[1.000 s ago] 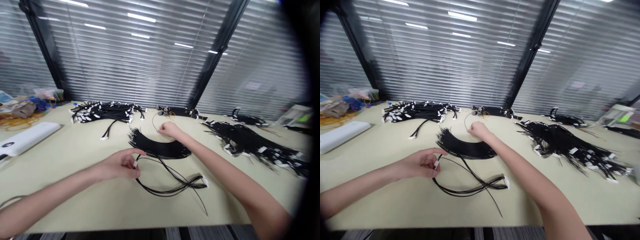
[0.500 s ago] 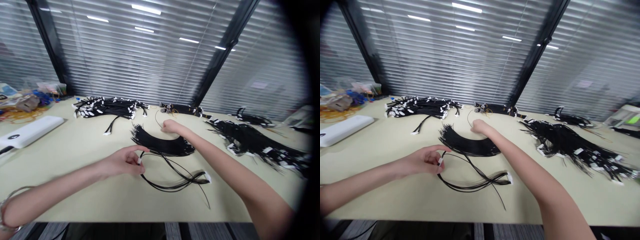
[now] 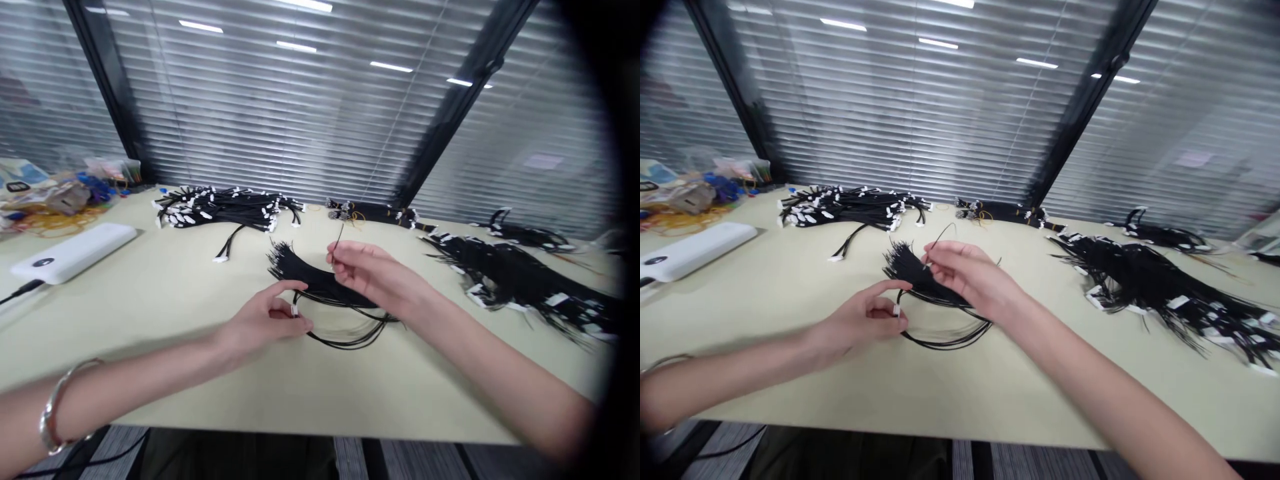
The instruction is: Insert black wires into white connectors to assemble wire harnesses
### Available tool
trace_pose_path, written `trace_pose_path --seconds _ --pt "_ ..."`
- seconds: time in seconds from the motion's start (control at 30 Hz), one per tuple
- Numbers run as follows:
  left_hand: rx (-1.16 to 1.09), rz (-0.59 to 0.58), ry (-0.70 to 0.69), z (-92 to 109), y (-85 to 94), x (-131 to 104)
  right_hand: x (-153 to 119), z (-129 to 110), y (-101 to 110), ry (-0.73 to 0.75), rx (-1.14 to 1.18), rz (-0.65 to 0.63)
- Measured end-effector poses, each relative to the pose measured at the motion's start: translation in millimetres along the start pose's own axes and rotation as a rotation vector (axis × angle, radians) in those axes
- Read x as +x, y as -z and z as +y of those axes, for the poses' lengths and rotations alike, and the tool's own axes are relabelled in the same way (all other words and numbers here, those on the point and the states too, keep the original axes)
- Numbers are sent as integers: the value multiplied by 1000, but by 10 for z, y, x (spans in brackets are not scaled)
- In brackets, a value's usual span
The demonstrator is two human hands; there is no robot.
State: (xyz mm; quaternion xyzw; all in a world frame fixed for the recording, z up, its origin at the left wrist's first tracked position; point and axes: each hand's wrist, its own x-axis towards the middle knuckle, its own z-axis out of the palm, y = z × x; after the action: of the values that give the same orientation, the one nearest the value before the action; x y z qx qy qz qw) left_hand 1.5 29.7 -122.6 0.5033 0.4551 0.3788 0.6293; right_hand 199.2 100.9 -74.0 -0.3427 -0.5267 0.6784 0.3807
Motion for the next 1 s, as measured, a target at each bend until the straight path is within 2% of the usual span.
trace_pose_path --seconds 0.1,0.23,0.3,0.37,0.47,0.63,0.73,0.87,1.0 --pt "57 48 -19 -60 -74 -11 -217 131 -295 114 -98 33" --pt "111 97 -28 -90 -82 -13 -513 190 -498 466 -376 134" --pt "78 79 -31 -89 -64 -1 -659 169 -550 574 -390 85" --pt "53 50 -43 -90 -49 15 -749 166 -586 619 -398 2" --pt "50 16 -68 -98 -44 26 -708 259 -589 595 -529 -68" --pt "75 31 -64 -66 -73 -24 -366 515 -391 455 -632 106" --pt "68 20 -26 -6 -85 -73 -244 589 -247 401 -704 154" --pt "63 8 -14 37 -85 -99 -219 617 -183 398 -778 147" --pt "60 8 -32 -9 -74 -78 -230 633 -202 399 -814 139"
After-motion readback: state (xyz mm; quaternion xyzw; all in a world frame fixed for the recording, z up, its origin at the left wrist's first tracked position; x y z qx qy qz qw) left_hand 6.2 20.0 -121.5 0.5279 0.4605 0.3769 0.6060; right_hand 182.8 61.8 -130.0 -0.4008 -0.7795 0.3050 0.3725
